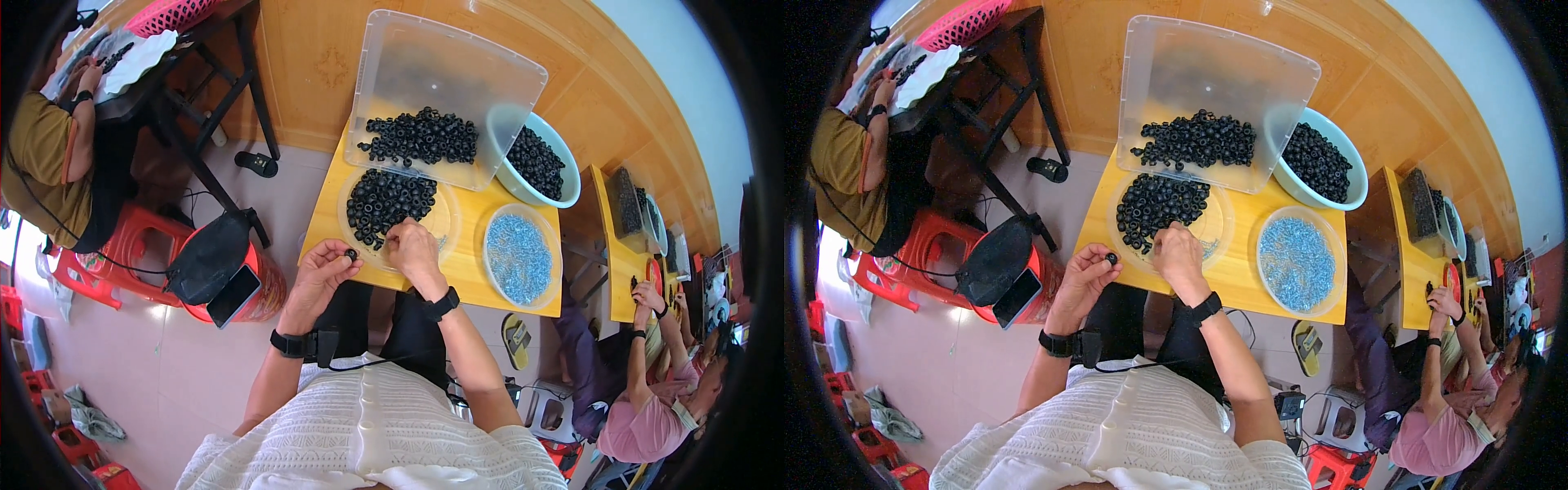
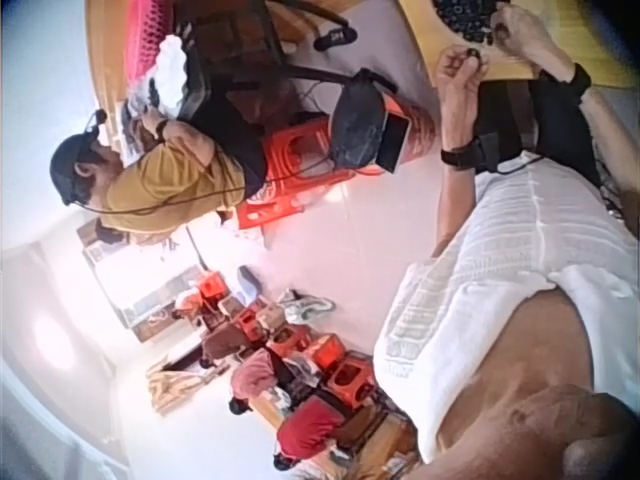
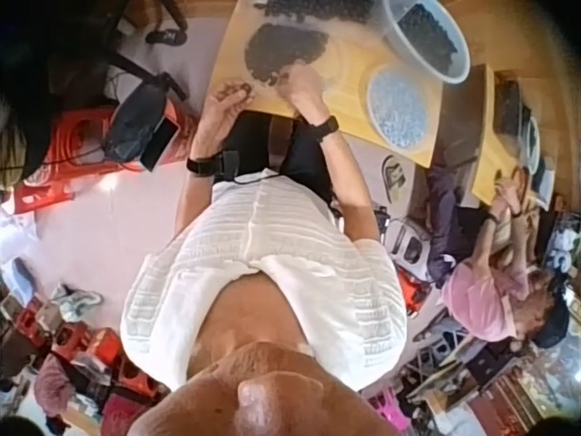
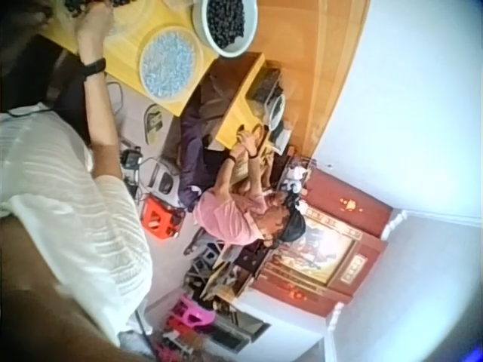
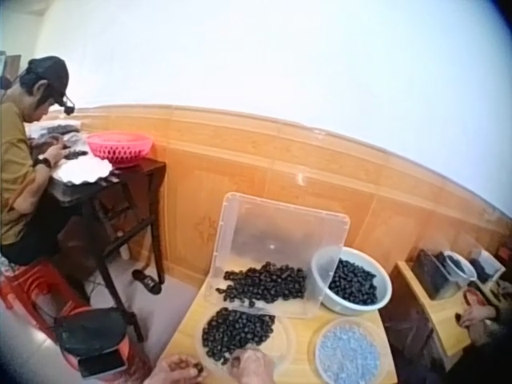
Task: Sorting small black plastic or rubber components and placing them into containers or onto a small tray.
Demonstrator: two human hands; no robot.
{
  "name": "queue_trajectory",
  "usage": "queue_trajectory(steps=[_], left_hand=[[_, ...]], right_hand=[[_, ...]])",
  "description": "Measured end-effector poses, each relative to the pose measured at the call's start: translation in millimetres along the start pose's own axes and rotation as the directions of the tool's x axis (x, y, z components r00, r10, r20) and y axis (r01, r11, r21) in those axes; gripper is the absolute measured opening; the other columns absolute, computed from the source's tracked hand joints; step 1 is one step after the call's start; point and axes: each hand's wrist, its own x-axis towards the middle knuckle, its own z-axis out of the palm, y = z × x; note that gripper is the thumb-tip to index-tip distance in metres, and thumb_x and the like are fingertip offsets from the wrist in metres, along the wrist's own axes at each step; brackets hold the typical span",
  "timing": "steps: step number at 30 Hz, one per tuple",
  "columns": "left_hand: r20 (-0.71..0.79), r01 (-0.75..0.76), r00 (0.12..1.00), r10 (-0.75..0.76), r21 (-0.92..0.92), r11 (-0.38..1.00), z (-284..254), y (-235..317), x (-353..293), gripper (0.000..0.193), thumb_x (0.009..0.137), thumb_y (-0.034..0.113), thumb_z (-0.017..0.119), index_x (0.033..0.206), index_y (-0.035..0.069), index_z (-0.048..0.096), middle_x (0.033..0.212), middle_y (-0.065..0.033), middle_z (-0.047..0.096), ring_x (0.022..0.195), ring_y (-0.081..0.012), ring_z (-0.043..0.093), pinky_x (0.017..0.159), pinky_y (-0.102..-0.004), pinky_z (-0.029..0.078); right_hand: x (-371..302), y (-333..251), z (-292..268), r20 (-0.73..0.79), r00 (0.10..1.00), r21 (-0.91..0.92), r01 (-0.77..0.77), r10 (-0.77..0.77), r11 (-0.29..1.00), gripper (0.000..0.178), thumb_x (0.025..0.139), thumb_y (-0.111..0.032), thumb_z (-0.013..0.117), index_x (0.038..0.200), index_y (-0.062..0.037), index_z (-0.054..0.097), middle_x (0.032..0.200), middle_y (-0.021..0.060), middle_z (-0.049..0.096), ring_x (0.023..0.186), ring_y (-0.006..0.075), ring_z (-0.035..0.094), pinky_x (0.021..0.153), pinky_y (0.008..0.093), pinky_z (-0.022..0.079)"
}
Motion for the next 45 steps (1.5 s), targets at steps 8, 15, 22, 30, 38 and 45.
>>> queue_trajectory(steps=[8, 15, 22, 30, 38, 45], left_hand=[[-0.002, 0.012, 1.0, -0.012, 0.008, 1.0, 1, 0, 1, 0.017, 0.08, -0.003, 0.057, 0.097, 0.001, 0.055, 0.091, -0.0072, 0.061, 0.083, -0.0179, 0.063, 0.075, -0.0257, 0.052], [-0.021, 0.024, 1.0, -0.023, 0.011, 1.0, 3, 2, -1, 0.017, 0.08, -0.003, 0.058, 0.096, 0.001, 0.055, 0.089, -0.0073, 0.061, 0.083, -0.0183, 0.063, 0.076, -0.026, 0.052], [-0.017, 0.027, 1.0, -0.026, 0.017, 1.0, 4, 0, 1, 0.017, 0.08, -0.003, 0.058, 0.097, 0.001, 0.055, 0.089, -0.0076, 0.061, 0.083, -0.0183, 0.063, 0.076, -0.0256, 0.052], [0.01, 0.054, 0.998, -0.054, 0.043, 0.998, 12, -2, 6, 0.017, 0.081, -0.001, 0.057, 0.097, 0.001, 0.055, 0.089, -0.0073, 0.061, 0.082, -0.0176, 0.063, 0.076, -0.0256, 0.051], [0.08, 0.053, 0.995, -0.06, 0.082, 0.995, 22, -7, 11, 0.019, 0.081, 0.0, 0.059, 0.099, 0.003, 0.054, 0.092, -0.0055, 0.06, 0.082, -0.0161, 0.062, 0.075, -0.0249, 0.051], [0.08, 0.04, 0.995, -0.052, 0.141, 0.989, 28, -5, 7, 0.019, 0.079, -0.002, 0.06, 0.097, 0.003, 0.055, 0.091, -0.0036, 0.06, 0.083, -0.0143, 0.061, 0.077, -0.0261, 0.051]], right_hand=[[-7, -7, 8, -0.099, 0.976, 0.024, 0.2, -0.196, 0.98, 0.017, 0.062, 0.002, 0.057, 0.076, -0.0052, 0.065, 0.076, 0.0101, 0.056, 0.079, 0.0294, 0.054, 0.067, 0.0384, 0.046], [-5, -5, 11, -0.05, 0.971, 0.023, 0.235, -0.233, 0.972, 0.017, 0.063, 0.003, 0.059, 0.079, -0.0028, 0.064, 0.076, 0.0114, 0.053, 0.079, 0.0299, 0.052, 0.069, 0.0384, 0.045], [-6, -3, 11, -0.097, 0.968, 0.117, 0.24, -0.23, 0.964, 0.014, 0.064, 0.004, 0.057, 0.076, -0.0016, 0.061, 0.076, 0.0138, 0.054, 0.08, 0.0312, 0.053, 0.07, 0.0396, 0.045], [-15, -7, -14, -0.018, 0.998, 0.614, -0.042, 0.068, 0.788, 0.015, 0.069, 0.005, 0.06, 0.083, 0.0004, 0.062, 0.078, 0.0105, 0.058, 0.066, 0.0171, 0.057, 0.061, 0.0255, 0.044], [-29, -24, -50, -0.04, 0.999, 0.758, 0.051, -0.032, 0.65, 0.017, 0.075, 0.007, 0.057, 0.088, 0.0002, 0.064, 0.077, 0.0059, 0.057, 0.069, 0.0119, 0.056, 0.061, 0.0219, 0.043], [-37, -40, -52, -0.11, 0.983, 0.576, 0.181, -0.144, 0.797, 0.016, 0.073, 0.008, 0.057, 0.085, 0.0013, 0.064, 0.076, 0.012, 0.057, 0.071, 0.0233, 0.058, 0.06, 0.028, 0.045]])
